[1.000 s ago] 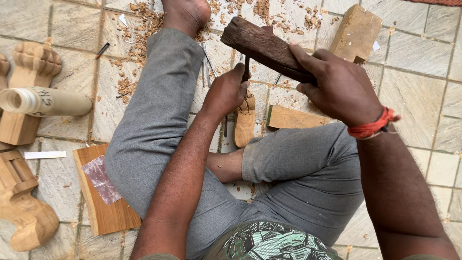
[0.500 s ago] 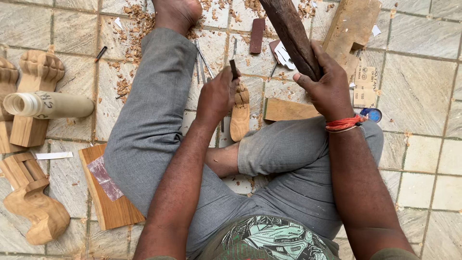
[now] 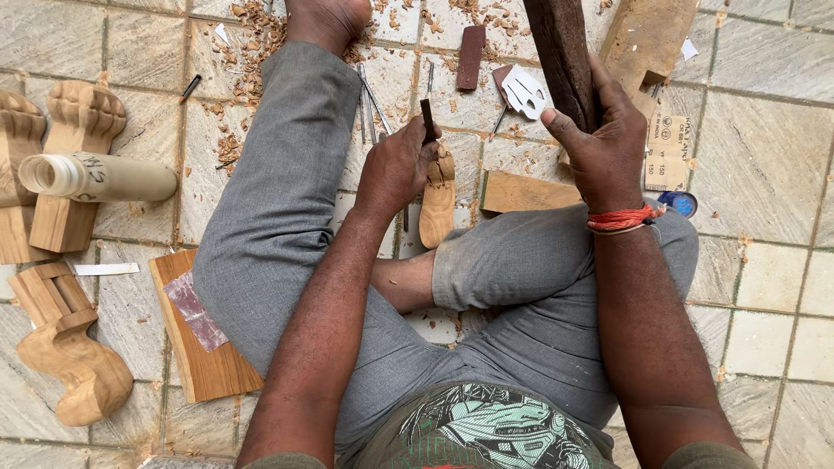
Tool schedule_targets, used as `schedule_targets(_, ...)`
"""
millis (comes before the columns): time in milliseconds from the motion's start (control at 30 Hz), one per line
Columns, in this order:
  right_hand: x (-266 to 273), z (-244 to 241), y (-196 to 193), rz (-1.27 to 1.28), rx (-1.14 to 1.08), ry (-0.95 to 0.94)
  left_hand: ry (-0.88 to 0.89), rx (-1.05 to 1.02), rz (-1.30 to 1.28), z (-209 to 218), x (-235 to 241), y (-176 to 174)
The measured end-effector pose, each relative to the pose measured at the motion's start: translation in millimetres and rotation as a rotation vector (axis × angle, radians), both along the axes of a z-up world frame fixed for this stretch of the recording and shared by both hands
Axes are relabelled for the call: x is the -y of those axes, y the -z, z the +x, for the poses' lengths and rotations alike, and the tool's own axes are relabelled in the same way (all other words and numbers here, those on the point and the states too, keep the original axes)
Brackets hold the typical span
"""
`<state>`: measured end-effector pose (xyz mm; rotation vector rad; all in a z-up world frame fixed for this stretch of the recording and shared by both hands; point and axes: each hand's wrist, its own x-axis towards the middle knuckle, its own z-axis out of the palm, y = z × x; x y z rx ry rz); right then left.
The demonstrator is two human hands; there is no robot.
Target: The person sits on the floor and carves a small wooden piece shaped like a foot using a chisel and a wooden mallet. They repeatedly strike the chisel to shape the wood, occasionally adjusting the piece and clearing away wood shavings.
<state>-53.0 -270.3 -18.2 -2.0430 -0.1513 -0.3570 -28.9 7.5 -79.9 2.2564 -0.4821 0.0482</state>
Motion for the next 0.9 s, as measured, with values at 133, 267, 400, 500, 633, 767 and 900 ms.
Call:
schedule_targets(133, -9, -14, -7, -0.207, 0.118, 0.082, 0.014, 0.122, 0.067, -6, 1, 10)
schedule_targets(267, -28, -50, -23, -0.462, 0.348, -0.016, 0.024, 0.284, 0.062, -17, 0, 24)
schedule_targets(400, -36, -70, -40, -0.836, 0.124, -0.095, 0.076, 0.310, 0.171, -15, 0, 34)
schedule_targets(500, -31, -84, -61, -0.681, 0.238, -0.057, 0.037, 0.355, 0.098, -18, 0, 40)
schedule_targets(633, -41, -91, -85, -0.389, 0.596, -0.022, 0.037, 0.385, 0.138, -17, 0, 46)
schedule_targets(767, -36, -71, -94, -1.080, -0.057, -0.187, 0.017, 0.363, 0.176, -17, -5, 50)
schedule_targets(900, -5, -65, -88, -0.731, 0.044, -0.157, -0.034, 0.153, 0.128, -9, 5, 57)
